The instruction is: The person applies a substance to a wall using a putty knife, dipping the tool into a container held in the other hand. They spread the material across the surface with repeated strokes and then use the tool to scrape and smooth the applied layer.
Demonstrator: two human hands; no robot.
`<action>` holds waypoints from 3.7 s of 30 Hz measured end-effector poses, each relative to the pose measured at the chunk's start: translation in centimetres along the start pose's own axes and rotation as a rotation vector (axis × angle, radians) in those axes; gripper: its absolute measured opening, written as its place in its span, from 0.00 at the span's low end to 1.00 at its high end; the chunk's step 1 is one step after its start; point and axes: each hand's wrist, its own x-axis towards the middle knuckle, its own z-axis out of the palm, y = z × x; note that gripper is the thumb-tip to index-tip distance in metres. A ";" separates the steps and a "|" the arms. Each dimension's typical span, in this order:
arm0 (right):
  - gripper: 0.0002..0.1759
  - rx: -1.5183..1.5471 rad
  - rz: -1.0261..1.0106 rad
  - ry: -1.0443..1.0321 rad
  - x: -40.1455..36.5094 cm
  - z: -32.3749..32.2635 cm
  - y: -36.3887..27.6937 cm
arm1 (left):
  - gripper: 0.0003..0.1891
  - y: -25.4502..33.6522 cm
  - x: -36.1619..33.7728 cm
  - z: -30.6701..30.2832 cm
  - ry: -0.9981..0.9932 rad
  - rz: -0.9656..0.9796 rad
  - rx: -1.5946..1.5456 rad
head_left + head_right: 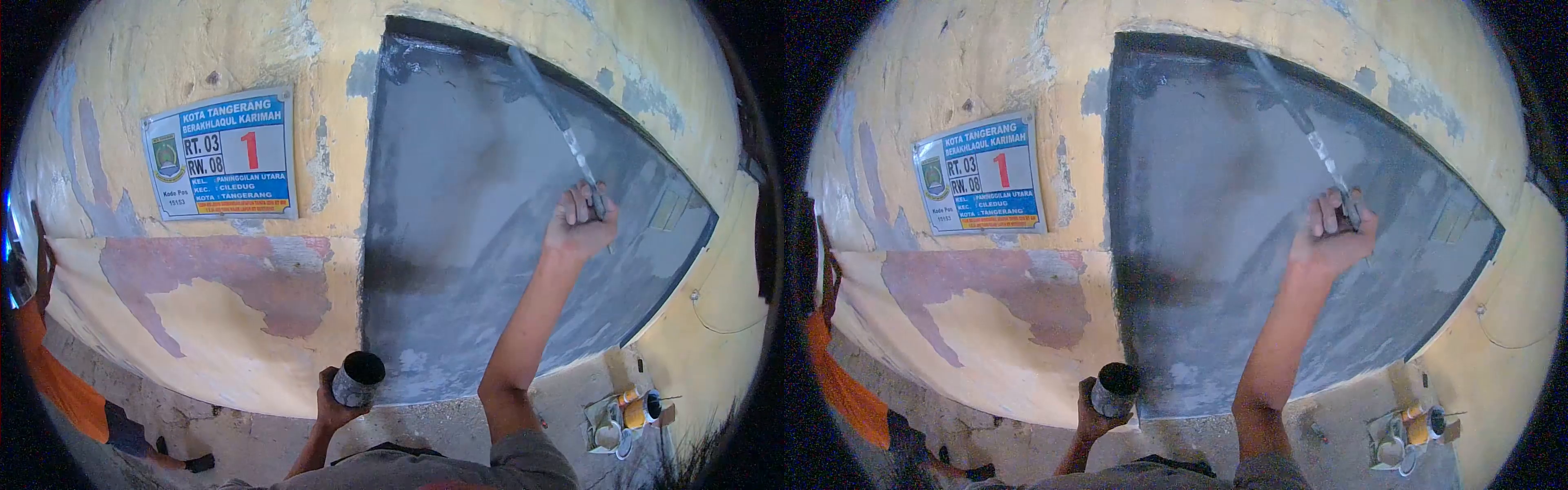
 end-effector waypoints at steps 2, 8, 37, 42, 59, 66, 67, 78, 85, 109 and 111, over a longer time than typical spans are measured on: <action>0.13 -0.079 -0.012 0.055 -1.3 0.3 -0.1 | 0.49 -0.2 0.1 0.2 -0.004 -0.006 -0.030; 0.13 -0.128 0.097 -0.074 -0.9 5.3 4.2 | 0.49 0.1 0.3 0.7 -0.036 0.003 0.043; 0.12 -0.163 0.170 -0.166 3.9 5.1 3.1 | 0.49 2.6 0.9 4.5 -0.037 -0.002 -0.015; 0.11 -0.062 0.098 -0.097 8.2 0.9 -0.9 | 0.48 1.9 0.9 5.0 -0.034 0.016 0.039; 0.13 -0.115 0.193 -0.134 6.1 -0.5 0.3 | 0.49 2.1 1.0 5.5 -0.032 0.050 -0.040; 0.24 -0.063 -0.276 0.091 4.0 -8.6 -7.4 | 0.51 0.3 0.9 4.3 -0.061 0.035 -0.053; 0.26 -0.209 -0.343 0.058 3.8 -9.8 -8.3 | 0.50 0.2 0.9 4.1 -0.080 0.006 -0.052; 0.24 -1.415 -0.835 -1.048 1.5 -3.2 -7.9 | 0.50 -0.1 1.5 2.9 -0.081 0.065 -0.062; 0.27 -1.615 -1.059 -1.647 5.5 5.7 -7.1 | 0.50 -1.0 0.6 3.9 -0.063 0.012 -0.063; 0.30 -2.390 -1.307 -1.662 14.8 -2.1 -21.4 | 0.52 -2.1 2.0 6.9 -0.186 0.054 -0.040; 0.30 -2.463 -1.305 -1.612 14.2 -2.9 -22.6 | 0.51 -1.7 2.0 5.9 -0.192 0.040 -0.020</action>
